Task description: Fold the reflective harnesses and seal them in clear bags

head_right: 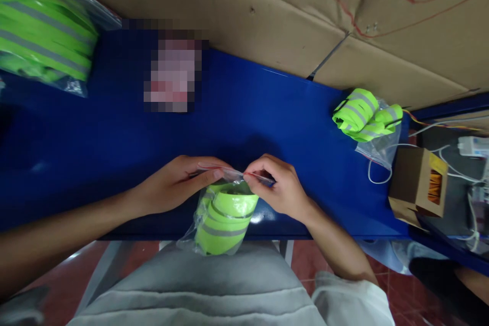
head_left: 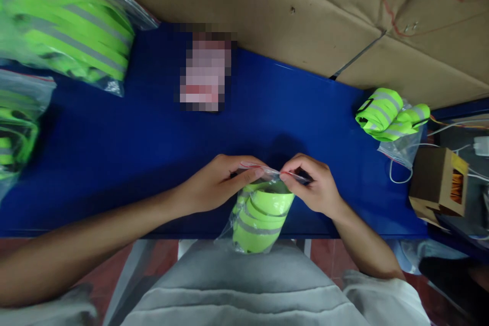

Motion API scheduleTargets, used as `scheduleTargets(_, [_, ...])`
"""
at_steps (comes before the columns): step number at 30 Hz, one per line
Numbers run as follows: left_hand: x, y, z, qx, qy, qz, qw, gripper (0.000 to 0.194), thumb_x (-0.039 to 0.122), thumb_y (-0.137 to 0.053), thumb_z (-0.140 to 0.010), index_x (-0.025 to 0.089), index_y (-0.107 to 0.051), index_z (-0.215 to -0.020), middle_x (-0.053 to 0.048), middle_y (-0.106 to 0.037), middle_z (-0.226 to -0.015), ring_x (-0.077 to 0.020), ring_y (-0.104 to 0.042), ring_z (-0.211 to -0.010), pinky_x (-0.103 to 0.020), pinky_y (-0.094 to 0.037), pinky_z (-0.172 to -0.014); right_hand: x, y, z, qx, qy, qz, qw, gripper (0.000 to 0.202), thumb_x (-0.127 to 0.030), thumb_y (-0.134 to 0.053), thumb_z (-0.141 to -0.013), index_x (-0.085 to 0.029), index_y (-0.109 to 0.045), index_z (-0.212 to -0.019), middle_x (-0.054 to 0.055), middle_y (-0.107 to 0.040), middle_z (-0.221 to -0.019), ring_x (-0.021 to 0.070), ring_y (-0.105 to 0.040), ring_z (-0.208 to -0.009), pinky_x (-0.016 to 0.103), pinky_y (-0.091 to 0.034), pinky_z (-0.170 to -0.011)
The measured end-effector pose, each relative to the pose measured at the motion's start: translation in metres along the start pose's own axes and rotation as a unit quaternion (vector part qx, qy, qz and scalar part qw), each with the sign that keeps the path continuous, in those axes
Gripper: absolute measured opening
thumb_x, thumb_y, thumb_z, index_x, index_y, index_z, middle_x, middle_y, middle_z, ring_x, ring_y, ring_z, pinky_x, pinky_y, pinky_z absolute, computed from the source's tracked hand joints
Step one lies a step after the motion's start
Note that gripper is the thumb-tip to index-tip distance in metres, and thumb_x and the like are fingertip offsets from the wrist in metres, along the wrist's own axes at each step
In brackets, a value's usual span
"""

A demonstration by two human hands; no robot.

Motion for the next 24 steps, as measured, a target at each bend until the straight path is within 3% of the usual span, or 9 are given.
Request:
scheduleTargets(6, [0.0012,-0.001,-0.0004,-0.008,-0.008,-0.004,1.0,0.033,0.04,-0.054,-0.106,0.021,-0.078,-0.119,-0.002,-0.082,-0.117,-0.0176,-0.076,-0.107,-0.024,-0.056,-0.093,-0.0007,-0.0005,0.0019,-0.009,0.002,0.007,1.0,0.003,-0.02,-0.068,-0.098,-0.023,-0.068,-0.097,0.001,-0.07,-0.087,0.012,-0.065,-0.075,0.026,-0.054,-0.069])
scheduleTargets(24, [0.0032,-0.0017,-0.0014,-0.013,-0.02,-0.012,1.0,0.029,0.036,-0.055,-0.106,0.021,-0.079,-0.116,-0.001,-0.083,-0.11,-0.0149,-0.077,-0.098,-0.02,-0.054,-0.085,-0.0041,-0.001,0.0027,-0.005,0.019,-0.009,1.0,0.009,-0.015,-0.071,-0.096,-0.022,-0.068,-0.098,-0.001,-0.069,-0.087,0.0095,-0.063,-0.076,0.023,-0.051,-0.069])
Point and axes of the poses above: each hand's wrist, its own z-axis away from the middle knuckle, its own y-axis out of the back of the hand, x = y × z, the point moved 5 cm from there along -z, towards the middle knuckle
